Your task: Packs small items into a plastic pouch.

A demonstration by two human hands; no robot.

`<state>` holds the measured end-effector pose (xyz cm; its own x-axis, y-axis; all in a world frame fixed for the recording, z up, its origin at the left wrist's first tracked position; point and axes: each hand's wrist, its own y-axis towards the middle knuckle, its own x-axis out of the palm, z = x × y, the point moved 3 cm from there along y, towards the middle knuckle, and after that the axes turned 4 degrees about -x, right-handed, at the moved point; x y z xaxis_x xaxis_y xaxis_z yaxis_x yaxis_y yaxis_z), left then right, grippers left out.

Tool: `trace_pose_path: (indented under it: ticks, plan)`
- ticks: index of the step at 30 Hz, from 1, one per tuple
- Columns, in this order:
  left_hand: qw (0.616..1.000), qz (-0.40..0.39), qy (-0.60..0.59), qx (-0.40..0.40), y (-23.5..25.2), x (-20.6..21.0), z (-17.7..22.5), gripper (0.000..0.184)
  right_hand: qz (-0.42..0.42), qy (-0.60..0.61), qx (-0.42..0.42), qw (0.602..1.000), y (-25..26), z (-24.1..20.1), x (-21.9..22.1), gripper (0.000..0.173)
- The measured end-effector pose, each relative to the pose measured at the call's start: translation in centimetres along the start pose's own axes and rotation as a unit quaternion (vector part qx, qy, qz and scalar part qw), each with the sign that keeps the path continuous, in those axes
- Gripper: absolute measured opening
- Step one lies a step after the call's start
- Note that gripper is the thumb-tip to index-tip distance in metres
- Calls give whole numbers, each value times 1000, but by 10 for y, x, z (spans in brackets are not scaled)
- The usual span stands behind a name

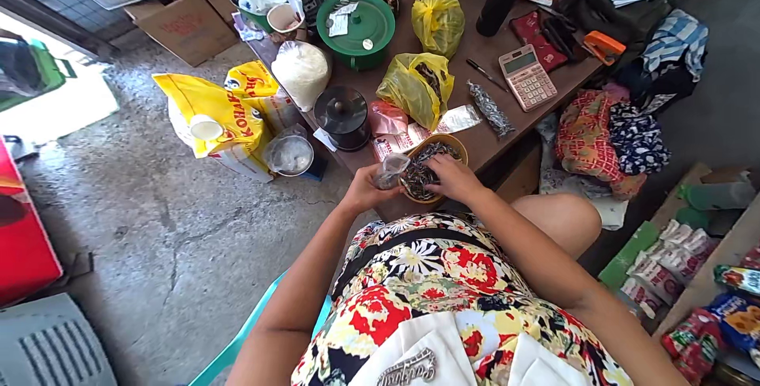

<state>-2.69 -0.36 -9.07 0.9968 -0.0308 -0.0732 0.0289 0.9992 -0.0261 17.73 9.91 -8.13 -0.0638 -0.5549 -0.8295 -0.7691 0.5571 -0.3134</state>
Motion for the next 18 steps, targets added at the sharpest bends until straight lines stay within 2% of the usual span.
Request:
trace_pose_path:
  ticks: [2,5,7,10,12,15,18]
  plan:
    - [999,1,35,-24,-2,1,-11,36,-8,-47,-15,999,4,-1,10,60]
    - [996,-17,81,-25,-1,6,-17,29,4,-39,-4,999,2,-5,4,45]
    - [995,-24,97,-20,1,8,-14,27,85,33,-26,995,-6,-10,-8,35]
    - [993,-28,112,-6,6,9,-11,26,233,166,-84,954,-27,-29,-32,24]
    - [993,-34,117,2,8,9,-11,28,270,196,-146,931,-38,-43,-45,23]
    - [991,-42,128,6,10,10,-10,28,264,100,-208,937,-38,-54,-50,19]
    - [989,-52,140,-3,10,12,-4,25,211,37,-194,957,-29,-56,-47,11]
